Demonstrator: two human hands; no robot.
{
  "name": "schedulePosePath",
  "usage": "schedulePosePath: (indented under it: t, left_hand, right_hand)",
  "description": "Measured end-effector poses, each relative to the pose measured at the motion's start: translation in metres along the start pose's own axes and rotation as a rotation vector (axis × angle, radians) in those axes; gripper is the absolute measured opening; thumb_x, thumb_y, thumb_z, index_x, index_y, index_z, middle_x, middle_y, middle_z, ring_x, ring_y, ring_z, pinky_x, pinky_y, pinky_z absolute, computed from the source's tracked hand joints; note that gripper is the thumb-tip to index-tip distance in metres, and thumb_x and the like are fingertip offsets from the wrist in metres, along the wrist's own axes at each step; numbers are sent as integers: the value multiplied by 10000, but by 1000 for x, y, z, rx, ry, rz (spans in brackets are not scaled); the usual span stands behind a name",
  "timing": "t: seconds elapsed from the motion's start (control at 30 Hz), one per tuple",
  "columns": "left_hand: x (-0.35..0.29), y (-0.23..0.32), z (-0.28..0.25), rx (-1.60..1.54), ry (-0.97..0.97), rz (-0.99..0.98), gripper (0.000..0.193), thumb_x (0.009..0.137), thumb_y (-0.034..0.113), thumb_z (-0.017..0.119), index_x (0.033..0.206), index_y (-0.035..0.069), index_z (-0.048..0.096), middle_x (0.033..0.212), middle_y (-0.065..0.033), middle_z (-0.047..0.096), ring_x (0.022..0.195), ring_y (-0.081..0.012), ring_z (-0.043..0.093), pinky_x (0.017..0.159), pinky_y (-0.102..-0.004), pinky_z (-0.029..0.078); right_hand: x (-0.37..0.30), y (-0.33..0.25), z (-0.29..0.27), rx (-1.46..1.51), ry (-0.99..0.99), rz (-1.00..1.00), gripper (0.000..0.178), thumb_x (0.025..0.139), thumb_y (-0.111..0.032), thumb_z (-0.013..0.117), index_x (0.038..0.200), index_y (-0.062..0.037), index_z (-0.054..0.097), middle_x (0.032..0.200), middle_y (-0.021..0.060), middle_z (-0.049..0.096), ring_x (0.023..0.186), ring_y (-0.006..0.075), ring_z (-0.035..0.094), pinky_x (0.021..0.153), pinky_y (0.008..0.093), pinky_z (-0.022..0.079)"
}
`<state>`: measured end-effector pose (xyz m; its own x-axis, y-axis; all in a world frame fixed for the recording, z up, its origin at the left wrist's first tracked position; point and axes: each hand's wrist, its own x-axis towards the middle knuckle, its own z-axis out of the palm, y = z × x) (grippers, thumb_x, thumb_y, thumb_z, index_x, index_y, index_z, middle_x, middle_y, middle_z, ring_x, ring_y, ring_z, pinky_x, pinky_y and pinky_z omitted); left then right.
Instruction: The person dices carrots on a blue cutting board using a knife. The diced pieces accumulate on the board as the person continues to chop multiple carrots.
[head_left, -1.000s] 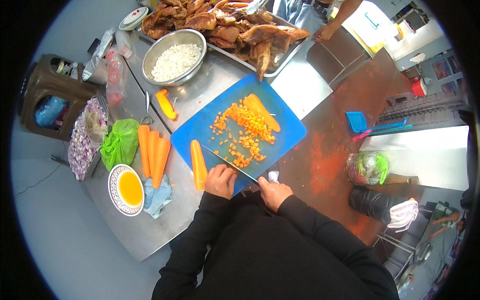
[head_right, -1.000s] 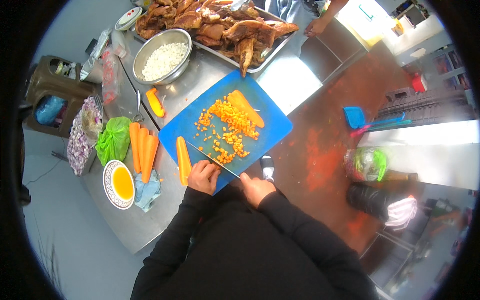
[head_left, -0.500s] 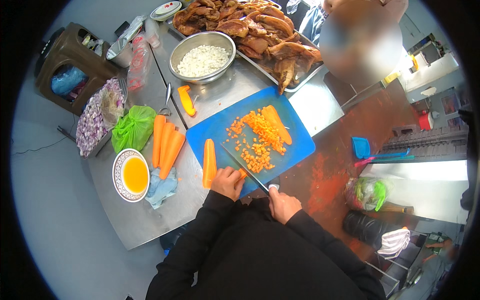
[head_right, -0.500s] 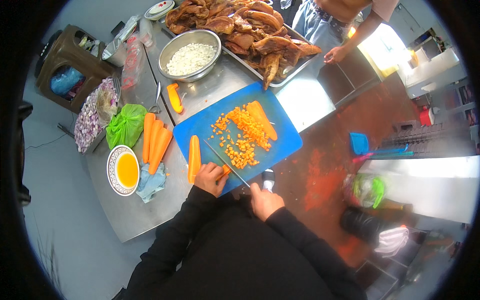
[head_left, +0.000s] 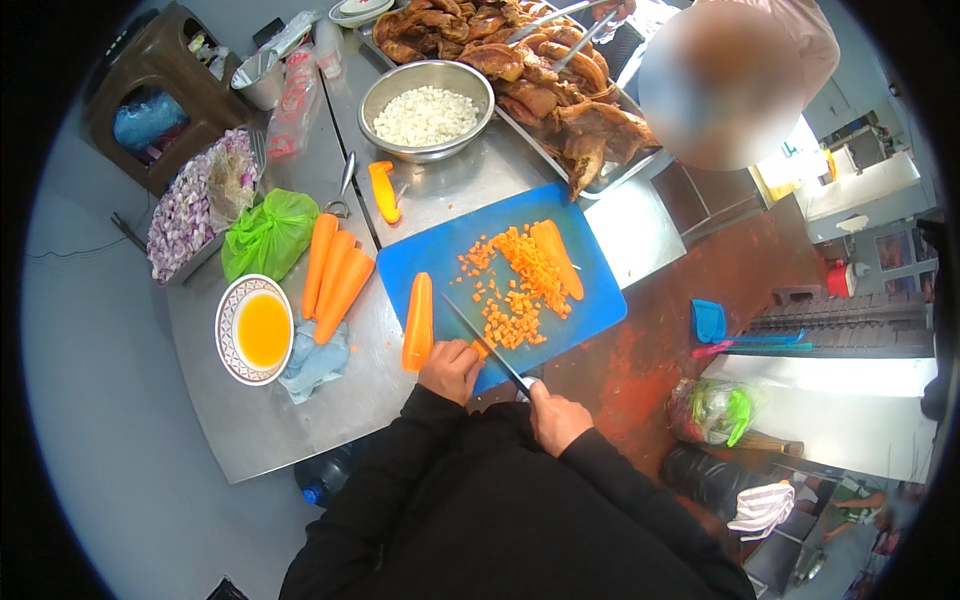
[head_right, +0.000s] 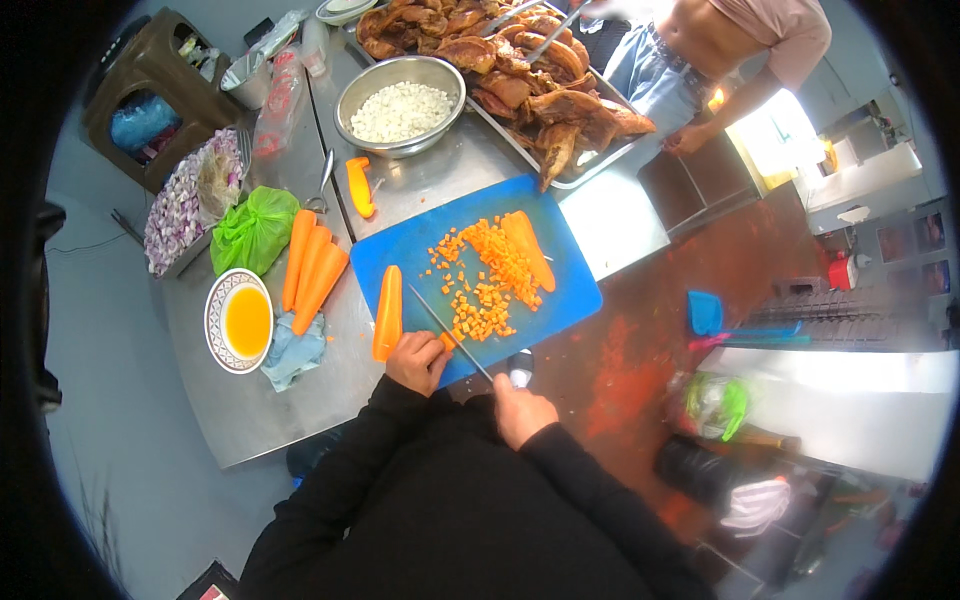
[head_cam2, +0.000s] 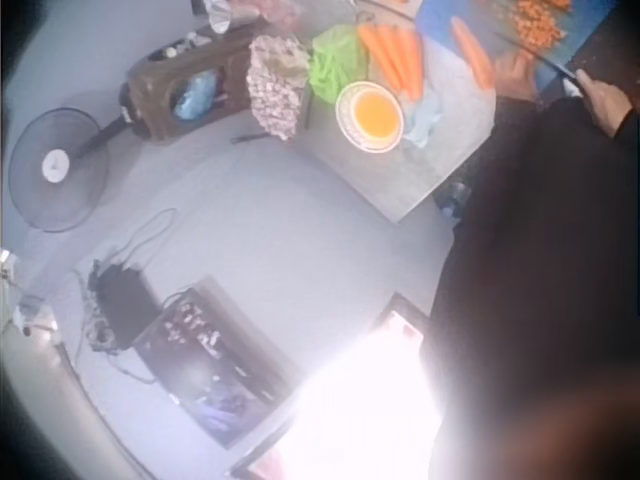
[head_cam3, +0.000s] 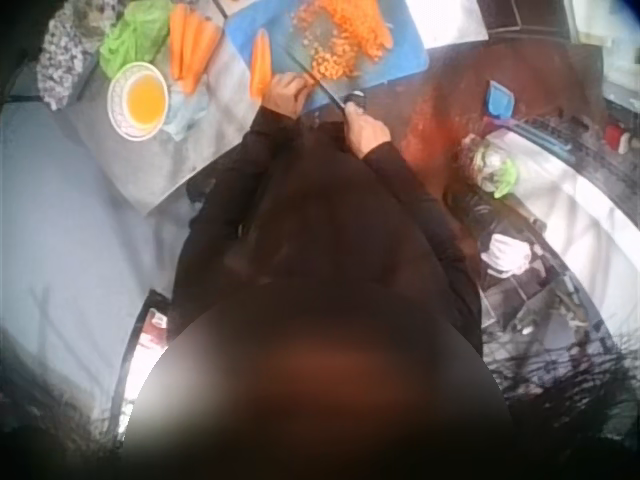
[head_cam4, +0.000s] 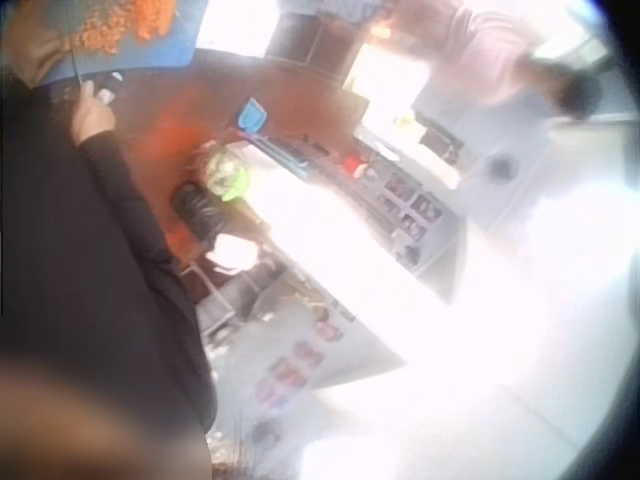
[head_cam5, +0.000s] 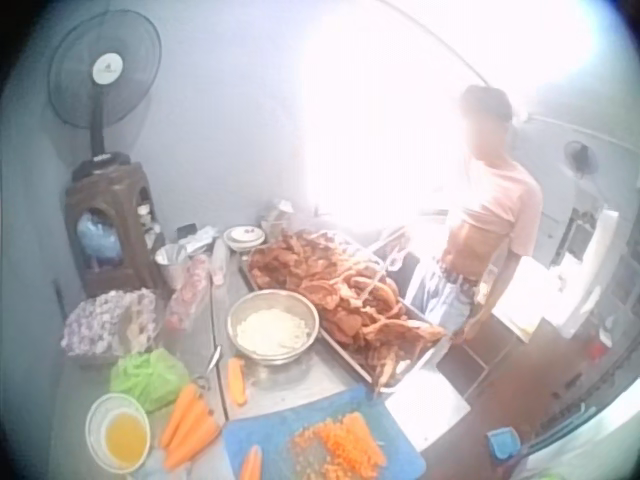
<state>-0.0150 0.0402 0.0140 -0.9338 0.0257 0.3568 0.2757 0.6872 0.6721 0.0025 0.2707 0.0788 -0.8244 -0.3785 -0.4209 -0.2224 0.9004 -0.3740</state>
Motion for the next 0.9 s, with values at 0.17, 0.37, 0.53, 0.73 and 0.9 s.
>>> schedulePosePath:
  t: [0.17, 0.37, 0.53, 0.73, 0.9]
  left_hand:
    - [-7, -1, -1, -1, -30, -22, 187, 781, 68, 811, 921, 46, 689, 997, -102, 670, 944, -335, 638, 819, -416, 535]
    - [8, -2, 1, -11, -15, 29, 183, 795, 93, 815, 922, 42, 693, 1010, -106, 671, 931, -336, 640, 810, -417, 533]
    - [5, 1, -4, -50, -6, -8, 161, 796, 93, 824, 898, 51, 707, 972, -106, 679, 901, -324, 648, 777, -413, 532]
    - [2, -5, -2, -47, -33, 7, 145, 799, 78, 805, 886, 51, 692, 973, -96, 660, 893, -326, 629, 773, -417, 529]
    - [-1, -5, -2, -51, -16, 14, 153, 788, 74, 810, 881, 47, 691, 979, -96, 659, 904, -327, 630, 791, -415, 529]
  right_hand:
    - [9, 3, 21, 79, 31, -21, 152, 994, -166, 556, 1057, -62, 466, 741, 271, 654, 708, 509, 653, 637, 624, 493]
    - [12, 12, 12, 123, 75, 23, 190, 965, -193, 564, 1077, -85, 455, 766, 277, 664, 746, 520, 658, 690, 631, 497]
    - [1, 1, -1, 85, 96, -3, 187, 960, -186, 570, 1073, -84, 463, 754, 271, 664, 723, 513, 658, 667, 620, 507]
    - [-5, 1, 1, -2, 1, 31, 170, 961, -179, 565, 1065, -83, 472, 755, 268, 670, 720, 506, 666, 665, 620, 510]
    - [14, 2, 22, 75, 49, -26, 152, 972, -148, 574, 1027, -57, 466, 734, 261, 646, 697, 504, 641, 628, 621, 473]
